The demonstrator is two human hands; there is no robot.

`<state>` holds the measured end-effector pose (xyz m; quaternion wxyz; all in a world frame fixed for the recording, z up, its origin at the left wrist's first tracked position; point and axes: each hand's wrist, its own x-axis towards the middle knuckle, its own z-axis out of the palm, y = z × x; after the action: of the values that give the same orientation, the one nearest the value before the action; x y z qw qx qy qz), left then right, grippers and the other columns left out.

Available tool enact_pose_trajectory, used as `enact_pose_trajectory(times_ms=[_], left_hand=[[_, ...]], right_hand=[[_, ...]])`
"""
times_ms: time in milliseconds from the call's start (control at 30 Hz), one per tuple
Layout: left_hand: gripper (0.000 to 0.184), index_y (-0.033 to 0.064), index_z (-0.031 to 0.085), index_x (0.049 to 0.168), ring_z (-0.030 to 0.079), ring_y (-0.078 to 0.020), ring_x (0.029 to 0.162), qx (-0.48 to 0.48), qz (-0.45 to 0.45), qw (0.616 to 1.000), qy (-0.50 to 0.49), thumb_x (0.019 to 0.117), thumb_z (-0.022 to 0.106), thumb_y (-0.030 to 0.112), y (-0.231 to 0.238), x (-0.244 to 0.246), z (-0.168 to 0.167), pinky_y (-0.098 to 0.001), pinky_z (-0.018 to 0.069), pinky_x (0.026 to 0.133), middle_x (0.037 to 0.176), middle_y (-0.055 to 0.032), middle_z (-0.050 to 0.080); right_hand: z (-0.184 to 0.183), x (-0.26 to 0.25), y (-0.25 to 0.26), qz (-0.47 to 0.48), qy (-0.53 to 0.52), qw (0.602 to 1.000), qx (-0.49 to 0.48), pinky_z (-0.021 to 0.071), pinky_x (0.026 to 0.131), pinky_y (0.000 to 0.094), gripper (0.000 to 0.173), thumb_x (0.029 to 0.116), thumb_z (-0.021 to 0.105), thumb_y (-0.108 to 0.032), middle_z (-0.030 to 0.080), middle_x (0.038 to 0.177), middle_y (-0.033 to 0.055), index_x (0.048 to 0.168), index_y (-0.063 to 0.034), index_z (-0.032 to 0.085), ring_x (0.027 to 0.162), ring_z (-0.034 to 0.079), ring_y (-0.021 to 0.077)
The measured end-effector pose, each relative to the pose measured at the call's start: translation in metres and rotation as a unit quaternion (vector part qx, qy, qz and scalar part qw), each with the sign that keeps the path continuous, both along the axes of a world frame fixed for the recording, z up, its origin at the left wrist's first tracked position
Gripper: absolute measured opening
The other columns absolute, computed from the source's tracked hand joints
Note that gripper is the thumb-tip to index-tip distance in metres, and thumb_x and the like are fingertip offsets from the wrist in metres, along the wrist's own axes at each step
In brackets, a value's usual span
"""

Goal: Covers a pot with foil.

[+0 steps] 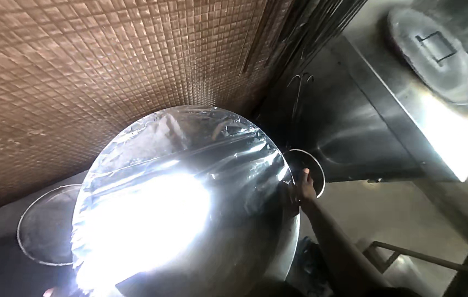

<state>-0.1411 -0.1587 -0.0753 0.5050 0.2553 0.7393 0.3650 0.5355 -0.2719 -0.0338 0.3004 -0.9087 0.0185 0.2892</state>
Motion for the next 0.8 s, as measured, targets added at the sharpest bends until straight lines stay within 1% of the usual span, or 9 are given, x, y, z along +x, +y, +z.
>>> enact_pose_trajectory(times_ms=[67, 133, 200, 267, 367, 533, 633, 733, 800], left_hand=[[0.088, 0.0136, 0.046, 0.146, 0.065, -0.0329, 0.115, -0.023, 0.054, 0.974, -0.220, 0.0950, 0.022, 0.081, -0.011, -0.001, 0.014, -0.0641, 0.0546, 0.089, 0.129, -0.0182, 0.064], [0.077, 0.0098, 0.048, 0.143, 0.065, -0.0347, 0.116, -0.035, 0.092, 0.945, -0.313, 0.0996, 0.031, 0.071, -0.011, 0.011, 0.033, -0.0648, 0.0538, 0.092, 0.127, -0.0202, 0.064], [0.056, 0.0044, 0.050, 0.136, 0.068, -0.0319, 0.106, -0.004, 0.149, 0.937, -0.314, 0.1065, 0.038, 0.050, -0.012, 0.023, 0.045, -0.0591, 0.0576, 0.087, 0.117, -0.0200, 0.066], [0.030, 0.0049, 0.054, 0.119, 0.070, -0.0225, 0.086, 0.023, 0.206, 0.949, -0.239, 0.1081, 0.042, 0.031, -0.009, 0.044, 0.056, -0.0463, 0.0616, 0.074, 0.096, -0.0123, 0.067], [0.021, 0.0093, 0.054, 0.111, 0.066, -0.0101, 0.078, 0.021, 0.204, 0.964, -0.170, 0.1093, 0.040, 0.024, -0.008, 0.035, 0.041, -0.0316, 0.0595, 0.068, 0.087, -0.0019, 0.065], [0.033, 0.0007, 0.054, 0.129, 0.061, -0.0144, 0.095, -0.024, 0.149, 0.989, 0.000, 0.1071, 0.047, 0.024, 0.000, 0.038, 0.031, -0.0360, 0.0549, 0.083, 0.113, -0.0100, 0.062], [0.041, -0.0010, 0.057, 0.133, 0.061, -0.0228, 0.114, -0.083, 0.062, 0.988, 0.111, 0.1080, 0.046, 0.030, 0.004, 0.029, 0.020, -0.0460, 0.0515, 0.097, 0.129, -0.0159, 0.062], [0.045, -0.0039, 0.053, 0.136, 0.064, -0.0294, 0.114, -0.034, 0.067, 0.995, 0.058, 0.1090, 0.043, 0.030, 0.002, 0.012, -0.003, -0.0517, 0.0559, 0.093, 0.129, -0.0216, 0.063], [0.046, -0.0038, 0.047, 0.141, 0.061, -0.0299, 0.120, -0.034, 0.048, 0.998, 0.009, 0.1096, 0.040, 0.028, 0.001, 0.012, 0.002, -0.0516, 0.0535, 0.098, 0.135, -0.0232, 0.059]], right_hand=[[-0.008, -0.004, -0.017, -0.113, 0.067, 0.990, 0.042, 0.0492, 0.084, 0.0672, 0.098, 0.0942, 0.019, -0.084, 0.060, 0.124, 0.0296, 0.144, -0.0046, 0.048, 0.107, 0.060, 0.0436], [-0.010, -0.010, -0.024, -0.192, 0.148, 0.960, 0.139, 0.0518, 0.078, 0.0562, 0.083, 0.0976, 0.030, -0.078, 0.063, 0.113, 0.0186, 0.136, -0.0080, 0.054, 0.096, 0.061, 0.0303], [-0.002, -0.021, -0.031, -0.231, 0.203, 0.923, 0.232, 0.0554, 0.071, 0.0464, 0.054, 0.1037, 0.043, -0.058, 0.065, 0.103, 0.0108, 0.127, -0.0115, 0.056, 0.087, 0.064, 0.0215], [-0.007, -0.019, -0.034, -0.258, 0.238, 0.889, 0.294, 0.0581, 0.066, 0.0425, 0.038, 0.1035, 0.052, -0.045, 0.068, 0.093, 0.0085, 0.117, -0.0113, 0.060, 0.079, 0.068, 0.0195], [-0.010, -0.016, -0.030, -0.273, 0.233, 0.893, 0.273, 0.0554, 0.056, 0.0371, 0.027, 0.1032, 0.055, -0.036, 0.064, 0.080, 0.0065, 0.106, -0.0094, 0.061, 0.066, 0.064, 0.0164], [-0.022, -0.004, -0.028, -0.220, 0.134, 0.947, 0.190, 0.0542, 0.073, 0.0447, 0.032, 0.1019, 0.063, -0.029, 0.063, 0.099, 0.0136, 0.115, -0.0007, 0.061, 0.084, 0.061, 0.0226], [-0.023, -0.004, -0.023, -0.144, 0.073, 0.983, 0.085, 0.0510, 0.072, 0.0433, 0.034, 0.1025, 0.062, -0.032, 0.060, 0.096, 0.0137, 0.110, 0.0009, 0.062, 0.082, 0.057, 0.0225], [-0.002, -0.012, -0.020, 0.055, 0.045, 0.996, -0.046, 0.0495, 0.095, 0.0538, 0.033, 0.1075, 0.053, -0.023, 0.065, 0.118, 0.0242, 0.120, 0.0060, 0.063, 0.110, 0.062, 0.0342], [0.005, -0.015, -0.021, 0.144, 0.045, 0.987, -0.046, 0.0497, 0.095, 0.0525, 0.027, 0.1073, 0.052, -0.016, 0.065, 0.118, 0.0233, 0.122, 0.0047, 0.063, 0.110, 0.062, 0.0333]])
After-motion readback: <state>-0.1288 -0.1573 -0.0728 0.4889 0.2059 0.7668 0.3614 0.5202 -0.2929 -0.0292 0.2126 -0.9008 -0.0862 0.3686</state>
